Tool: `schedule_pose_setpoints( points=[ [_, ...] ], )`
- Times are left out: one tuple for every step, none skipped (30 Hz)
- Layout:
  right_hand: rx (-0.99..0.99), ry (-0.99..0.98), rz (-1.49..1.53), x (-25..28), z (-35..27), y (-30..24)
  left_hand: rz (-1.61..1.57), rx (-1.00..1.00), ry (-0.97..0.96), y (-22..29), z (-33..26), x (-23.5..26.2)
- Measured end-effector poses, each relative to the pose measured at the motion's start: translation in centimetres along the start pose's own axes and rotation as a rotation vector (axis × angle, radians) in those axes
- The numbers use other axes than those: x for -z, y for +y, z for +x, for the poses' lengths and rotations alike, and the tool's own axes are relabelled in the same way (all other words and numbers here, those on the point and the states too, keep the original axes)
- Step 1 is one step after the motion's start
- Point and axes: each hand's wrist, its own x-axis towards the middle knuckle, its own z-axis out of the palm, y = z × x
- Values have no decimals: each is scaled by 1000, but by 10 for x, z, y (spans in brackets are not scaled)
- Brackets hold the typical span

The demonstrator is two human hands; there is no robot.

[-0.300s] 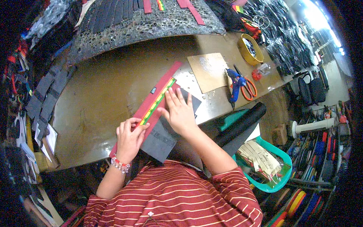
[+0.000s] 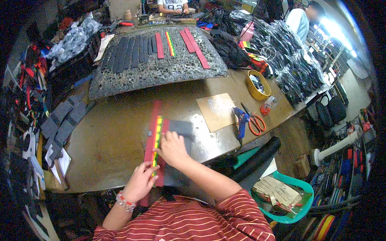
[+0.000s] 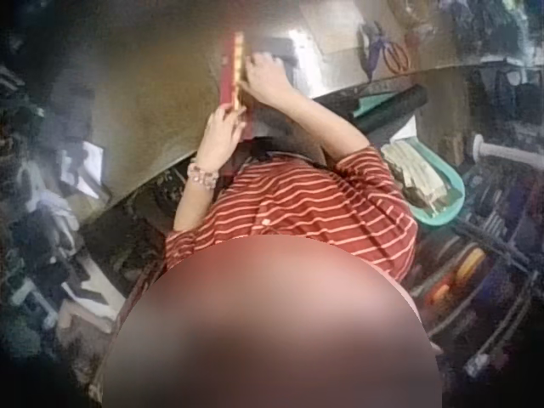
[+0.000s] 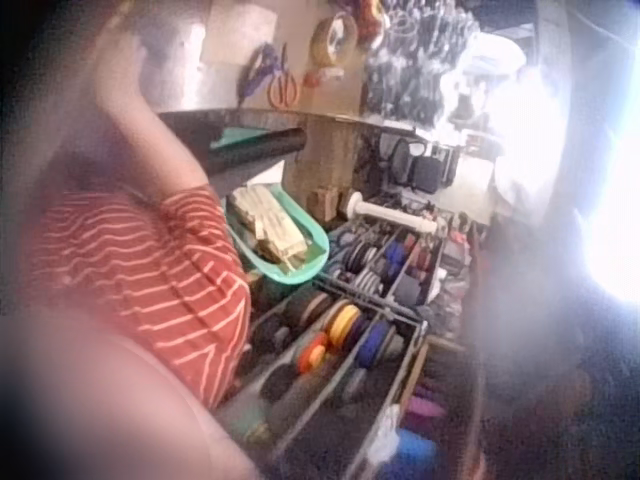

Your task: The person assembles layered craft parts by placing red and patterned strips onto a gray base, then uses a hot glue gun to secure them. They repeatedly align and press the strips, occasionally picking up additional pieces from the table.

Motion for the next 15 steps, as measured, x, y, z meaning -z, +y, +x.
schedule_pose_setpoints(
  points=[
    [112, 81, 58, 4, 9, -6, -97, -20, -63, 4, -1, 13],
    [163, 14, 52, 10, 19, -10, -171, 9, -166, 9, -2, 27],
    [217, -49, 43, 18, 30, -13, -158, -126, -84, 14, -1, 41],
    [257, -153, 24, 28, 39, -16, -170, -151, -18, 22, 0, 54],
    [258, -228, 34, 41, 42, -18, -173, -174, 55, 30, 0, 68],
    [361, -254, -24, 55, 42, -22, -197, -204, 86, 39, -2, 82],
    [433, -338, -135, 72, 37, -27, -234, -286, 157, 50, -10, 96],
    [553, -113, 221, 89, 26, -33, -265, -365, 233, 61, -15, 108],
    [681, 129, 557, 107, 7, -40, -280, -431, 305, 71, -21, 119],
    [649, 202, 867, 124, -23, -49, -357, -546, 348, 83, -27, 126],
    [688, 253, 1113, 144, -51, -59, -467, -655, 341, 94, -29, 127],
    [778, 293, 1333, 166, -76, -73, -610, -784, 293, 104, -31, 125],
    [894, 309, 1548, 187, -96, -89, -793, -922, 195, 117, -31, 117],
    [1007, 313, 1740, 206, -109, -111, -946, -1009, 106, 127, -32, 109],
    [1131, 338, 1910, 219, -120, -136, -1082, -1080, 23, 137, -32, 100]
  ],
)
